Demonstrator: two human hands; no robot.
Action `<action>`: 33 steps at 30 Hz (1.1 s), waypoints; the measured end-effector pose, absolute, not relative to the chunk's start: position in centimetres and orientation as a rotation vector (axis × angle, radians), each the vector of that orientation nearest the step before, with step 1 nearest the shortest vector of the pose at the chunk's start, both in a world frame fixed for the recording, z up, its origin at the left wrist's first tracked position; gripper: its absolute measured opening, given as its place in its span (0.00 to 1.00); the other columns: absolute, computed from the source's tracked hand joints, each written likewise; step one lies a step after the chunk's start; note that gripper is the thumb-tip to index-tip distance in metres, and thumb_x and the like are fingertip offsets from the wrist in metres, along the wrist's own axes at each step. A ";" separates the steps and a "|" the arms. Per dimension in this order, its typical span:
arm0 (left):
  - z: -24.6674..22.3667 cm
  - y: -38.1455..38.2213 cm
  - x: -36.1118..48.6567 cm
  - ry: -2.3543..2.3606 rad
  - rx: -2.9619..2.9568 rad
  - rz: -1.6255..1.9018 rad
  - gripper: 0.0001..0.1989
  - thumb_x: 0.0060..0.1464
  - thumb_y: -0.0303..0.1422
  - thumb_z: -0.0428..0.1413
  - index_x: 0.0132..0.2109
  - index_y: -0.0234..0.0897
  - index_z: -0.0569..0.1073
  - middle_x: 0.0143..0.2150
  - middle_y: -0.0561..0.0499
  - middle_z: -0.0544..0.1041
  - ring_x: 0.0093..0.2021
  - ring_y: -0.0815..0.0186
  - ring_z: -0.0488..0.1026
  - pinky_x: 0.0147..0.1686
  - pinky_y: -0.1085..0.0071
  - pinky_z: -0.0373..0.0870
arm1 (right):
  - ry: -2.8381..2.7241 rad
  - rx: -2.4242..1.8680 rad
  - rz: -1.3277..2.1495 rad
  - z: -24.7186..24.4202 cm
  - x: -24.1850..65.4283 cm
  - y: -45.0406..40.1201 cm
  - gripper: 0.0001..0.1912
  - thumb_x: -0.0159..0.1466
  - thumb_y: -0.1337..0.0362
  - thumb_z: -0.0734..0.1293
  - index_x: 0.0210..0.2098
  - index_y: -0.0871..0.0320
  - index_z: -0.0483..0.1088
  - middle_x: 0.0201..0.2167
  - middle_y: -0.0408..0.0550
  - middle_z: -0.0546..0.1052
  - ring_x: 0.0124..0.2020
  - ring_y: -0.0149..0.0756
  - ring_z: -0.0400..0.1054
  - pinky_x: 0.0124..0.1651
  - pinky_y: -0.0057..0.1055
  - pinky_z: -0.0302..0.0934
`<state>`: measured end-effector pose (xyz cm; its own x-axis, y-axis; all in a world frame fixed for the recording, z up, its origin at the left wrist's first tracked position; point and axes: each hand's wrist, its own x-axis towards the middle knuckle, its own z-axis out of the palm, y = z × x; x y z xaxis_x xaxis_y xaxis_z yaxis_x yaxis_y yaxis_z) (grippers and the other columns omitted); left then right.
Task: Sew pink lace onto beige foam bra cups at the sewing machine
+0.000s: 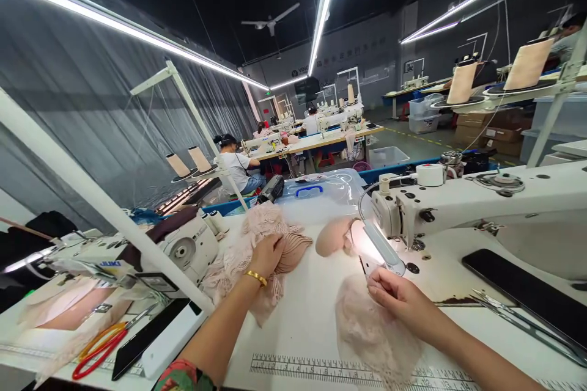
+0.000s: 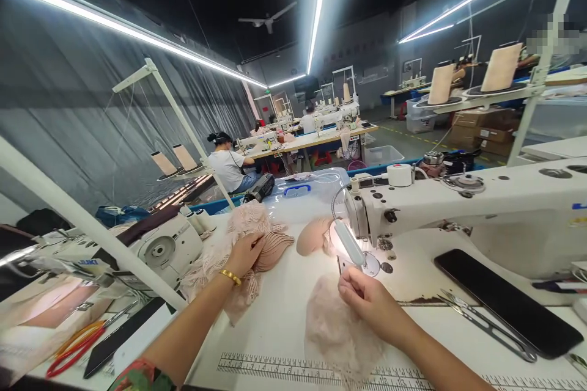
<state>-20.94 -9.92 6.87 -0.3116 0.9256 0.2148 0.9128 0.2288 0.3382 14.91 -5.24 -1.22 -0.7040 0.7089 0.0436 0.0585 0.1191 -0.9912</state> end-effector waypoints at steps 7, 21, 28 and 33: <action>8.2 -9.3 -20.3 2.478 1.784 0.790 0.10 0.67 0.37 0.57 0.45 0.35 0.79 0.46 0.45 0.82 0.47 0.58 0.78 0.53 0.55 0.74 | -1.876 -0.734 1.564 -0.5 15.0 -5.1 0.19 0.70 0.47 0.64 0.33 0.54 0.62 0.27 0.38 0.61 0.29 0.34 0.59 0.32 0.31 0.57; 9.3 -13.1 -8.4 1.901 1.850 0.862 0.10 0.55 0.43 0.58 0.34 0.43 0.76 0.31 0.53 0.80 0.33 0.58 0.76 0.32 0.67 0.65 | -1.680 -0.757 1.665 0.8 15.7 -4.2 0.21 0.68 0.44 0.66 0.39 0.57 0.70 0.33 0.43 0.74 0.31 0.33 0.68 0.34 0.30 0.62; 8.6 -11.0 -6.9 1.821 1.992 0.722 0.09 0.55 0.43 0.57 0.34 0.44 0.76 0.32 0.51 0.81 0.33 0.55 0.77 0.33 0.64 0.68 | -1.623 -0.812 1.544 1.2 14.7 -4.9 0.20 0.61 0.47 0.74 0.35 0.55 0.67 0.25 0.38 0.71 0.27 0.34 0.70 0.32 0.29 0.63; 5.2 -8.5 -7.7 1.399 2.096 0.917 0.32 0.44 0.47 0.68 0.59 0.58 0.77 0.61 0.52 0.80 0.62 0.42 0.74 0.54 0.51 0.78 | -1.918 -0.696 1.277 3.6 14.5 -5.9 0.08 0.63 0.63 0.75 0.37 0.56 0.72 0.28 0.36 0.73 0.31 0.29 0.71 0.35 0.22 0.62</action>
